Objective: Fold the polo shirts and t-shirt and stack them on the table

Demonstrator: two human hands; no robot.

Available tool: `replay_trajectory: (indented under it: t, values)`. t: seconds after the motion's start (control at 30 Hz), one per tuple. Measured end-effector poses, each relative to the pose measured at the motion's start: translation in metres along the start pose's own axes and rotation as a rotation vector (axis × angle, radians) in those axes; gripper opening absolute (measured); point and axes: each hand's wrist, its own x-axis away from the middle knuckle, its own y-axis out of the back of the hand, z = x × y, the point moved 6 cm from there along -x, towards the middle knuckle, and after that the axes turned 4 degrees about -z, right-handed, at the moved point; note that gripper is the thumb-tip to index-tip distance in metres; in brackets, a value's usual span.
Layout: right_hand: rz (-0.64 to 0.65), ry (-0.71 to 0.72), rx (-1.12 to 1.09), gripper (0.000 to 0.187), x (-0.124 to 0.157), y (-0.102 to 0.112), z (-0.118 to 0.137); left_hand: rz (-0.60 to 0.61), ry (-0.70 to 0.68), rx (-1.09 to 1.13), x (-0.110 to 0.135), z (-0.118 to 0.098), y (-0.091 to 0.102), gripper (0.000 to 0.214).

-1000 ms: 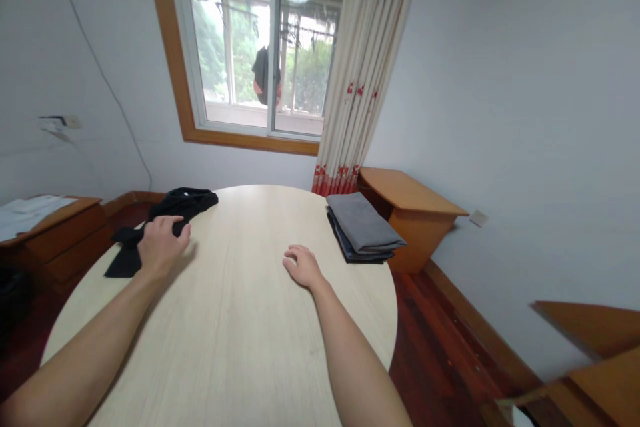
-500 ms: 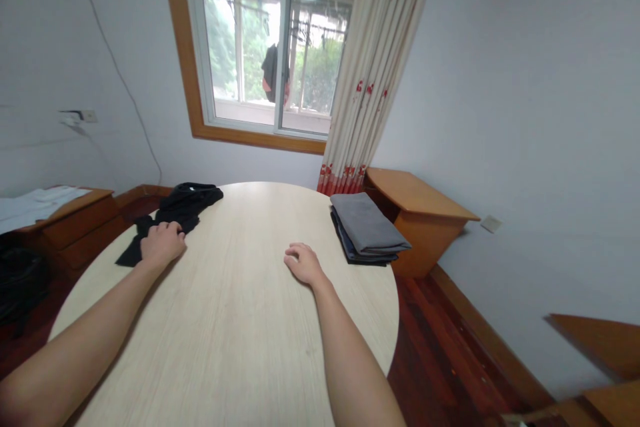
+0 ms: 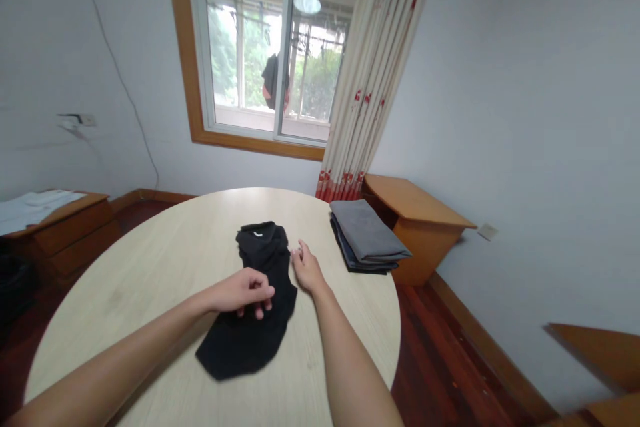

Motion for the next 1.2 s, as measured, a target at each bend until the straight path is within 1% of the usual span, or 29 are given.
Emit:
replay_trajectory:
  t: [0.03,0.07,0.1,0.13,0.2,0.23,0.27,0.33,0.4,0.47,0.53,0.6,0.7,0.83,1.03,1.1,1.2]
  values:
    - [-0.004,-0.003,-0.001,0.055,0.000,0.001,0.001,0.077,0.026,0.153,0.003,0.002,-0.001,0.059]
    - [-0.004,0.003,0.004,0.054,-0.001,0.002,0.002,0.081,0.045,0.261,0.005,0.006,0.004,0.063]
    - [0.001,0.013,0.010,0.052,-0.001,0.002,0.004,0.010,0.056,0.316,0.005,0.013,0.015,0.065]
    - [0.008,0.021,0.012,0.050,-0.001,0.001,0.007,-0.114,0.059,0.323,0.004,0.022,0.028,0.065]
    - [0.021,0.035,-0.003,0.049,0.001,-0.003,0.014,-0.372,0.060,0.263,0.003,0.041,0.053,0.062]
    - [0.028,0.048,-0.019,0.049,0.002,-0.005,0.019,-0.451,0.060,0.226,0.002,0.048,0.059,0.061]
    - [0.035,0.065,-0.038,0.049,0.004,-0.008,0.024,-0.486,0.054,0.196,0.001,0.054,0.062,0.063]
    - [0.049,0.111,-0.079,0.047,0.009,-0.015,0.038,-0.492,0.021,0.161,-0.001,0.060,0.058,0.071]
    - [0.059,0.147,-0.107,0.046,0.014,-0.021,0.051,-0.479,-0.021,0.125,-0.002,0.060,0.050,0.077]
    - [0.066,0.162,-0.123,0.047,0.019,-0.026,0.061,-0.493,-0.046,0.092,-0.002,0.059,0.046,0.079]
    - [0.071,0.173,-0.135,0.050,0.023,-0.028,0.068,-0.522,-0.058,0.084,-0.002,0.058,0.045,0.075]
    - [0.080,0.182,-0.147,0.051,0.025,-0.028,0.073,-0.556,-0.066,0.105,-0.002,0.058,0.049,0.066]
    - [0.099,0.171,-0.164,0.048,0.026,-0.027,0.075,-0.605,-0.060,0.135,-0.002,0.059,0.056,0.055]
    - [0.105,0.168,-0.177,0.044,0.026,-0.025,0.074,-0.624,-0.065,0.139,-0.002,0.058,0.061,0.053]
    - [0.097,0.182,-0.164,0.043,0.026,-0.025,0.076,-0.662,-0.084,0.094,0.000,0.053,0.067,0.045]
    - [0.102,0.178,-0.155,0.046,0.027,-0.025,0.077,-0.660,-0.095,0.046,0.002,0.048,0.068,0.042]
    - [0.133,0.175,-0.168,0.058,0.030,-0.026,0.081,-0.668,-0.135,-0.013,0.007,0.035,0.067,0.039]
